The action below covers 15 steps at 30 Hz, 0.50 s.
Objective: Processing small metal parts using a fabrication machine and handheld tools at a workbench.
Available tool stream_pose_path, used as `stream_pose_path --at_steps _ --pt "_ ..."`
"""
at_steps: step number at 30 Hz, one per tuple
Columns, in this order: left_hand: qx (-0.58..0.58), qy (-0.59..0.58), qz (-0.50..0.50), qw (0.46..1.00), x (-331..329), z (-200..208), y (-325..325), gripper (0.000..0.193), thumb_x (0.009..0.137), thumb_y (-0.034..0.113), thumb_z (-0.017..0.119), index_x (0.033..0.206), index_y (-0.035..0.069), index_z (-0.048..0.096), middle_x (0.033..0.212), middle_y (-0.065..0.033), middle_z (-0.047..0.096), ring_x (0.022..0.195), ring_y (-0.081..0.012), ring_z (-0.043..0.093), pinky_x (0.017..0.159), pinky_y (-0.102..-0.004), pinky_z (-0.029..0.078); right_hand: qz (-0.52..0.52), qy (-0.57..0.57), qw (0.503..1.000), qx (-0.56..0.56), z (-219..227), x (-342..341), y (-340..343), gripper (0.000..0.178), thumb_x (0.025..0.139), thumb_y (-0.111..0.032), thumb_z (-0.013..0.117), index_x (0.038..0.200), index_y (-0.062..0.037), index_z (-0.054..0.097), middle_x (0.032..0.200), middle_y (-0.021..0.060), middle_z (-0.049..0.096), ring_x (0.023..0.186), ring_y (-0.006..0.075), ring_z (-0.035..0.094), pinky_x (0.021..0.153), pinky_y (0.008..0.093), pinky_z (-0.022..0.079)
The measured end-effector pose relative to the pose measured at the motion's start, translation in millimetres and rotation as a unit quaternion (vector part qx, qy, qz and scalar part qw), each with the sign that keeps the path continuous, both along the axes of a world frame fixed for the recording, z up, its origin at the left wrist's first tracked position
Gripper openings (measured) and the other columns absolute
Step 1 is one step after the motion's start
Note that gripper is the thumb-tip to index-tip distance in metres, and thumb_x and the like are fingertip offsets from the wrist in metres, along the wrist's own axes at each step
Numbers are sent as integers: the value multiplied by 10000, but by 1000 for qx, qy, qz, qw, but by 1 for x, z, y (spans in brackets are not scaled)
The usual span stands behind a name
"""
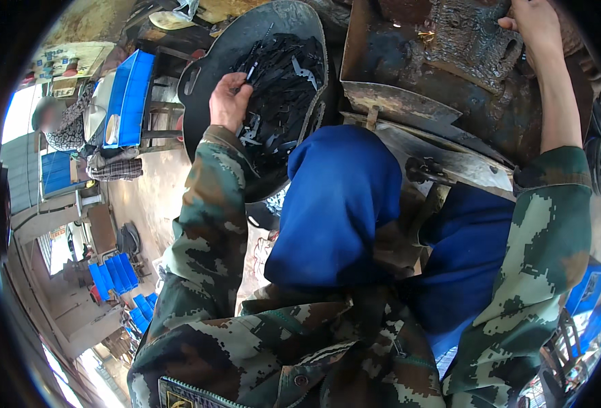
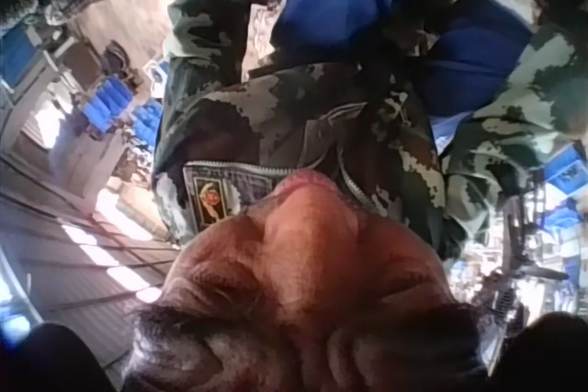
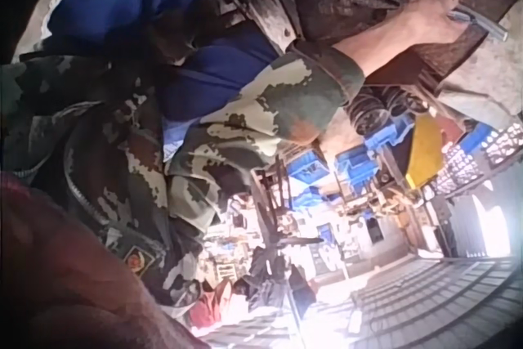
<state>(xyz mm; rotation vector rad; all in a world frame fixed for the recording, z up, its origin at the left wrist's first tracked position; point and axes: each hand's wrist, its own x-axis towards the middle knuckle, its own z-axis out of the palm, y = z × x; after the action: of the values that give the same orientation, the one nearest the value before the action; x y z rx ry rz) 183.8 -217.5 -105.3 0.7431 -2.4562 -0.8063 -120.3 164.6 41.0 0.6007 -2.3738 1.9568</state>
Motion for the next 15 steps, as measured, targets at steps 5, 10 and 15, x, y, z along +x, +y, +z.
stream_pose_path --at_steps 5,10,15 --pt "27 23 10 999 -6 43 3 297 803 188 679 1032 -1 675 916 -128 714 845 -218 682 780 -326 523 -4 -13 1000 1 2 3 -1 432 959 -50 555 1326 78 364 1004 250 623 727 294 649 357 332 517" --pt "236 113 -128 957 -43 126 77 286 924 167 593 1169 24 632 804 -35 670 628 -52 482 557 -206 381 -25 -4 1000 6 -1 4 1 354 947 -64 587 1235 95 456 1006 227 629 755 276 640 460 375 540" --pt "232 197 -315 899 -101 161 138 182 972 104 539 1103 -7 599 741 -7 608 693 -67 544 647 -222 442 -48 4 999 20 -17 -6 0 419 921 -350 655 1216 -53 633 1007 -36 690 600 0 429 526 160 434"
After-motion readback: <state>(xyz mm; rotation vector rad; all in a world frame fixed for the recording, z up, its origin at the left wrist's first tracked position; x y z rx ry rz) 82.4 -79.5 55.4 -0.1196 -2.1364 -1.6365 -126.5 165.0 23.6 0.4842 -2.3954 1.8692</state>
